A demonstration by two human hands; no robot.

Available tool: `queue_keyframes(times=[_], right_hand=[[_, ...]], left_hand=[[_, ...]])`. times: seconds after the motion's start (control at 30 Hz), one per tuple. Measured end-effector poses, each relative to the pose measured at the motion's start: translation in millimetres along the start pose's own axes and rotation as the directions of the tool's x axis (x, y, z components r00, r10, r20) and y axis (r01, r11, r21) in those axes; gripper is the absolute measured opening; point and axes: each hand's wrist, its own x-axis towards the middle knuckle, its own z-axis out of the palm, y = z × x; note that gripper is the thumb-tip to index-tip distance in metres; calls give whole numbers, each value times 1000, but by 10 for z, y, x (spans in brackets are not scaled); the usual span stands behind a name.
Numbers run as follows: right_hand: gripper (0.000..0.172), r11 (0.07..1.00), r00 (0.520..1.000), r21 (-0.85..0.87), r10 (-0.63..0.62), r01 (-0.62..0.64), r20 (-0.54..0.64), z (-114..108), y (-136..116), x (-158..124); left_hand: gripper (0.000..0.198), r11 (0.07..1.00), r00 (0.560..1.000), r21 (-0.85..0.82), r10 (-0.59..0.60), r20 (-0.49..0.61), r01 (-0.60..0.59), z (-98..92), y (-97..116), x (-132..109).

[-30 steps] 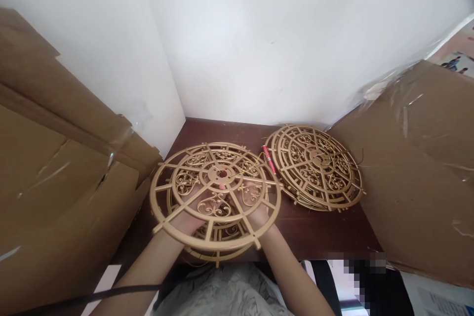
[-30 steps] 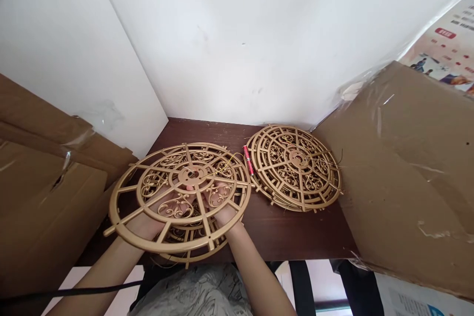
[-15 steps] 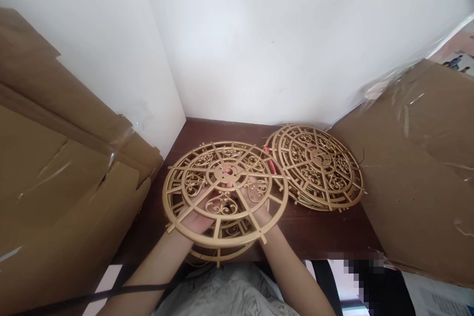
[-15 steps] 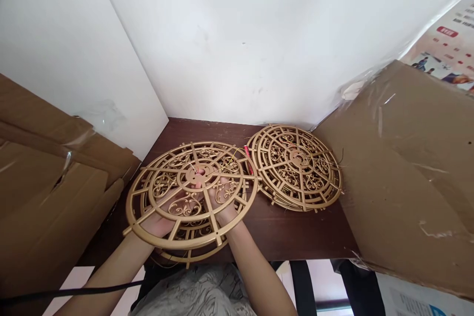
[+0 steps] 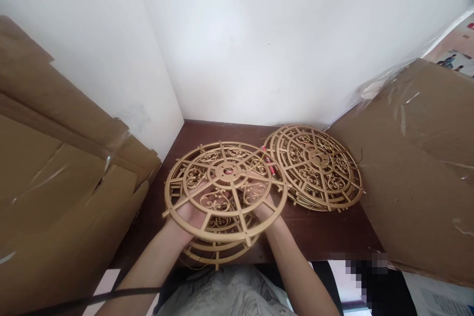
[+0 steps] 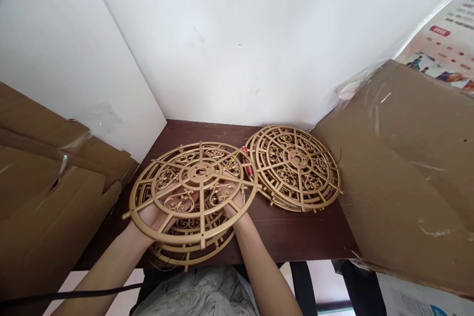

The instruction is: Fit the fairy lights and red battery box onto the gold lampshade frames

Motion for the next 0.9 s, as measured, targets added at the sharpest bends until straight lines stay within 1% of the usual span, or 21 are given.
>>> queue_keyframes(times=[0.07, 0.2, 0.3, 0.4, 0.47, 0.5, 0.53, 0.57, 0.6, 0.63, 0.67, 0.7, 0.73, 0.77, 0.8, 0.83, 0.87, 0.9], right_hand=[[28, 1000, 999, 21, 6, -7, 36, -17, -37, 11], [25, 998, 999, 47, 27, -29, 40, 15, -142, 6], [22, 999, 997, 35, 34, -36, 68, 79, -238, 5], [20, 1000, 997, -6, 17, -17, 80, 129, -298, 22], [20, 1000, 998, -12, 24, -24, 49, 133, -284, 43], [21, 999, 999, -9, 40, -39, 20, 124, -259, 56], [22, 998, 998, -3, 58, -58, -22, 109, -223, 71], [23, 997, 995, 3, 74, -74, -70, 90, -181, 86], [25, 997, 990, 8, 82, -82, -116, 69, -136, 103], [26, 997, 985, 10, 80, -79, -150, 49, -92, 119], [26, 998, 985, 5, 70, -70, -159, 32, -55, 134], [26, 998, 987, -5, 59, -60, -149, 21, -26, 147], [26, 998, 991, -21, 50, -53, -128, 16, -8, 158], [25, 998, 993, -39, 46, -50, -104, 17, -1, 166], [24, 997, 995, -52, 48, -52, -87, 24, -5, 172], [24, 997, 996, -54, 56, -60, -74, 35, -17, 174], [24, 997, 995, -40, 69, -72, -67, 47, -36, 176], [25, 996, 994, -13, 86, -87, -62, 58, -59, 177]], left_hand=[[33, 1000, 999, 23, -6, -36, 7, 17, 26, -5], [31, 996, 993, 36, 86, -87, -83, 13, 30, 0], [31, 988, 981, -9, 151, -123, -153, -27, 10, 12], [31, 979, 977, -75, 180, -117, -189, -66, -1, 16], [30, 978, 977, -66, 189, -95, -196, -97, -4, 12], [30, 977, 975, -36, 207, -82, -211, -118, -7, 9], [33, 970, 967, 14, 245, -72, -244, -144, -11, 5], [40, 949, 949, 82, 309, -69, -303, -177, -16, 0], [50, 908, 915, 170, 397, -64, -382, -214, -21, -4], [62, 837, 860, 274, 507, -59, -474, -254, -23, -7], [76, 734, 782, 391, 621, -54, -556, -293, -21, -10], [91, 596, 687, 513, 726, -16, -618, -330, -12, -11], [101, 424, 574, 624, 818, 49, -657, -360, 6, -9], [105, 239, 467, 717, 874, 136, -655, -380, 34, -4], [100, 60, 387, 786, 892, 235, -616, -388, 72, 5], [87, -88, 346, 820, 877, 332, -565, -383, 118, 17], [67, -199, 324, 828, 852, 411, -525, -364, 170, 33], [47, -268, 327, 812, 815, 478, -518, -333, 225, 51]])
